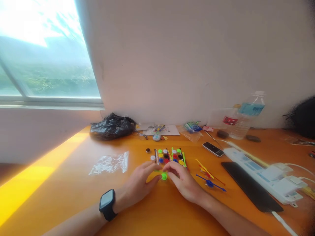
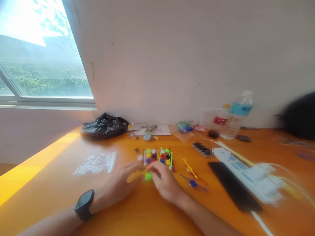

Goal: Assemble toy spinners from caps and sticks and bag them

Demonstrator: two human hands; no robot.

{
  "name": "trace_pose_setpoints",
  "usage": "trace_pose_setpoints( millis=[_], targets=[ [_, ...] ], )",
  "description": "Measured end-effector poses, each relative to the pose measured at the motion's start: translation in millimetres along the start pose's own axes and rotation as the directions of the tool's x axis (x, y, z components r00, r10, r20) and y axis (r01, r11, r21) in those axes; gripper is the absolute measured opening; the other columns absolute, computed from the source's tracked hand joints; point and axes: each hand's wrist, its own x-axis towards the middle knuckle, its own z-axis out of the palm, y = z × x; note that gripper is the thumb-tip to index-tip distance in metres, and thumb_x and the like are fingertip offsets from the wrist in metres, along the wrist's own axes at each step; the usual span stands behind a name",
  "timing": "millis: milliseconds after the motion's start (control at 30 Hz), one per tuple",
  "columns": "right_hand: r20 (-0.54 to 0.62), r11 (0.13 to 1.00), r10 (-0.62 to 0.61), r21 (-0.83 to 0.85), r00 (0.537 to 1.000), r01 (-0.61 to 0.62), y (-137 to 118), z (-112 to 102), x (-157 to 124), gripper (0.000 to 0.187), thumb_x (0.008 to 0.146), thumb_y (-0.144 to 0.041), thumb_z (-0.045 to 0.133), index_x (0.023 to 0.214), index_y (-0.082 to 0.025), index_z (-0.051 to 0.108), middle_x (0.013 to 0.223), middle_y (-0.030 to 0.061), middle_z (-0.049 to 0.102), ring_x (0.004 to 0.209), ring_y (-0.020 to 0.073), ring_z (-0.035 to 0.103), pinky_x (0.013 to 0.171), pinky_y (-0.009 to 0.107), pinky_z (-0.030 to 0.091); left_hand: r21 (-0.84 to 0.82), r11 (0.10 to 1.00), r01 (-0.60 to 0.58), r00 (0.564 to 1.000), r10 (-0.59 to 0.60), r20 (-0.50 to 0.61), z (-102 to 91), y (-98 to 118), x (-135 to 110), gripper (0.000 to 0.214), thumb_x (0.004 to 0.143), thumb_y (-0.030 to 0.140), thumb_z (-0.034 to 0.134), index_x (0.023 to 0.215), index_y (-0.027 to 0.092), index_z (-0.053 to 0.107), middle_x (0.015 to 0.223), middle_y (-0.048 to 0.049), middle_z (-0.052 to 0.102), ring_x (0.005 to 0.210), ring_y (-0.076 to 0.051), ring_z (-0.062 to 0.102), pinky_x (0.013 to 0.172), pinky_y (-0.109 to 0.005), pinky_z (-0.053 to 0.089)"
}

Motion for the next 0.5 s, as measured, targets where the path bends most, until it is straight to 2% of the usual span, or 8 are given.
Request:
trace_pose_setpoints(
  millis=[67,167,300,500],
  targets=[
    [-0.016,1.0,-0.007,0.029,1.0,0.007,5.4,-0.5,1.3,0.012,0.097,-0.028,0.055,0.102,-0.022,0.064,0.099,0.0031,0.067,0.091,0.0204,0.062,0.079,0.031,0.048,-0.05,0.999,-0.003,1.0,0.003,-0.014,4.6,-5.8,1.2,0.019,0.101,0.021,0.058,0.116,0.026,0.068,0.112,-0.0029,0.073,0.103,-0.019,0.069,0.092,-0.029,0.055],
    [-0.057,1.0,-0.015,0.011,0.998,0.016,11.1,-2.6,3.3,0.013,0.097,-0.032,0.058,0.099,-0.02,0.062,0.094,0.0034,0.065,0.086,0.02,0.061,0.078,0.031,0.049,-0.066,0.998,-0.02,1.0,0.018,-0.019,10.9,-16.5,3.1,0.018,0.1,0.017,0.056,0.108,0.023,0.07,0.101,-0.0021,0.073,0.091,-0.016,0.068,0.082,-0.025,0.053],
    [-0.074,0.999,-0.019,-0.038,0.997,0.016,10.6,-4.0,3.6,0.014,0.096,-0.034,0.06,0.093,-0.02,0.062,0.087,0.0031,0.064,0.081,0.0198,0.061,0.073,0.031,0.048,-0.06,0.997,-0.049,0.999,0.048,-0.022,12.8,-24.7,5.8,0.016,0.101,0.018,0.055,0.104,0.022,0.071,0.097,-0.0019,0.072,0.087,-0.015,0.066,0.08,-0.023,0.051],
    [-0.052,0.999,-0.018,-0.051,0.999,0.016,7.5,-4.2,1.4,0.011,0.094,-0.03,0.06,0.092,-0.02,0.062,0.084,0.0023,0.065,0.078,0.0188,0.06,0.069,0.03,0.046,-0.025,1.0,-0.015,0.999,0.016,0.043,8.1,-18.7,6.0,0.016,0.101,0.021,0.055,0.102,0.022,0.072,0.096,-0.0025,0.072,0.086,-0.016,0.066,0.078,-0.023,0.05]
  ],
)
